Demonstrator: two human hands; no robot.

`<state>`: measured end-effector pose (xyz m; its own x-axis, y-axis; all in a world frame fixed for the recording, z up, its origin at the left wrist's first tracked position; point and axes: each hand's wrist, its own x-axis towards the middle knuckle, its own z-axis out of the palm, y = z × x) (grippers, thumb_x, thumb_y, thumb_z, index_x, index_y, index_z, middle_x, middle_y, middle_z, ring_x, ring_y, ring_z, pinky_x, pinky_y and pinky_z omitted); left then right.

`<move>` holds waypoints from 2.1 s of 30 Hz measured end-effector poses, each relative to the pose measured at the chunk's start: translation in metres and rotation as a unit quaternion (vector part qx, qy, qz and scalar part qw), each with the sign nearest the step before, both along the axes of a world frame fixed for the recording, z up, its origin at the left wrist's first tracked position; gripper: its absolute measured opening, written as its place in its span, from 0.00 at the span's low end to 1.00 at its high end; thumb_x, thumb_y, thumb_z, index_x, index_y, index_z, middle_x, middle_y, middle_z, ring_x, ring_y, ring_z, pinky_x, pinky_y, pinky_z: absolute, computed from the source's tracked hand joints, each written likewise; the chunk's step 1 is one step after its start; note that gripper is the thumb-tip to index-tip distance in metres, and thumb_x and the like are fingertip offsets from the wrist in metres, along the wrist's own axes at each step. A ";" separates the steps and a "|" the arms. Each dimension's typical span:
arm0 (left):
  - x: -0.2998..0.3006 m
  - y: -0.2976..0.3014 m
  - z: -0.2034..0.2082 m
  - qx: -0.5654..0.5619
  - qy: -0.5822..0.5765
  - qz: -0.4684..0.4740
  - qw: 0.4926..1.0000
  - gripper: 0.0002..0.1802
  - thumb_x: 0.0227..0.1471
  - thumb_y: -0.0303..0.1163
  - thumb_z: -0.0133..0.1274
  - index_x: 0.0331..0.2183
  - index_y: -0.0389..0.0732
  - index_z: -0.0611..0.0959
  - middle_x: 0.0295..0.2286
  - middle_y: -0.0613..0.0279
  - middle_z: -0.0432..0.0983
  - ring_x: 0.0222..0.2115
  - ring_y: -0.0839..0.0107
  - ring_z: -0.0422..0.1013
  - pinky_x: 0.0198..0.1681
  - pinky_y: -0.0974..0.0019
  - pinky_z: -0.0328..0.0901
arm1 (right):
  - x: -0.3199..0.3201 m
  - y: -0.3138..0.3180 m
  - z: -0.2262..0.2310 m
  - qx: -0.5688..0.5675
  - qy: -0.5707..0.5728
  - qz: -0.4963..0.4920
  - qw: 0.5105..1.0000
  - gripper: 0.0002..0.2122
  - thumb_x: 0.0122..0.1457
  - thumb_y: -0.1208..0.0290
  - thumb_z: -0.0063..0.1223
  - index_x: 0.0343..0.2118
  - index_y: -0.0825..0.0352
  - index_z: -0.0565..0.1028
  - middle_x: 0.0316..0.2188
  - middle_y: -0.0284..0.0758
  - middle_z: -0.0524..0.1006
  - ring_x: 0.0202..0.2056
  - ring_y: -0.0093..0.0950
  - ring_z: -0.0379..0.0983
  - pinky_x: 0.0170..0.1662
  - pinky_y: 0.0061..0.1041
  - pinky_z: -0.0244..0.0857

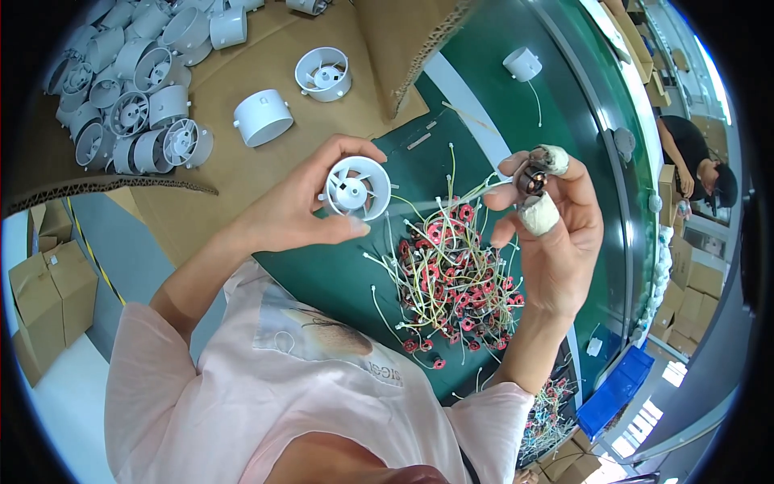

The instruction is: The person is assembling electrical components by inserting colored wires and internal parts into white plastic housings at a factory workbench.

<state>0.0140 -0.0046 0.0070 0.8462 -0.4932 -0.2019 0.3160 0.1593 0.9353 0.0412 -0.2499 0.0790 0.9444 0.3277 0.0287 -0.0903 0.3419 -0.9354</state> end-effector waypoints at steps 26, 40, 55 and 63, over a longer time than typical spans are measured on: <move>0.004 0.009 0.000 0.134 -0.157 -0.012 0.978 0.34 0.38 0.20 0.54 0.50 0.41 0.63 0.42 0.63 0.64 0.44 0.76 0.64 0.48 0.71 0.59 | 0.008 0.022 -0.011 -0.220 -0.120 0.025 0.968 0.14 0.56 0.74 0.51 0.43 0.75 0.66 0.38 0.45 0.73 0.36 0.33 0.75 0.36 0.24 0.70; 0.006 0.010 0.001 0.138 -0.095 -0.024 0.986 0.38 0.36 0.23 0.55 0.52 0.38 0.63 0.46 0.61 0.63 0.49 0.72 0.61 0.53 0.67 0.56 | 0.018 0.036 -0.013 -0.300 -0.309 0.045 0.901 0.10 0.55 0.81 0.48 0.41 0.76 0.68 0.39 0.44 0.72 0.35 0.33 0.75 0.40 0.26 0.69; 0.008 0.015 -0.003 0.126 -0.103 0.011 0.987 0.37 0.37 0.26 0.60 0.51 0.39 0.64 0.46 0.61 0.64 0.48 0.70 0.63 0.52 0.66 0.58 | 0.011 0.048 -0.021 -0.313 -0.279 0.033 0.907 0.11 0.53 0.86 0.48 0.40 0.76 0.69 0.39 0.44 0.72 0.36 0.33 0.75 0.41 0.26 0.68; 0.007 0.001 0.008 0.318 -0.304 0.065 0.896 0.32 0.34 0.29 0.62 0.45 0.38 0.68 0.41 0.55 0.67 0.42 0.56 0.66 0.48 0.59 0.58 | -0.005 0.064 -0.024 -0.448 -0.360 0.036 0.818 0.15 0.47 0.87 0.52 0.40 0.74 0.69 0.38 0.44 0.71 0.32 0.33 0.73 0.35 0.26 0.67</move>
<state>0.0212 -0.0040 0.0152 0.9370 -0.3312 0.1112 -0.2655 -0.4680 0.8429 0.0359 -0.1861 0.0549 0.7655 0.5756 0.2875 0.6047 -0.4911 -0.6270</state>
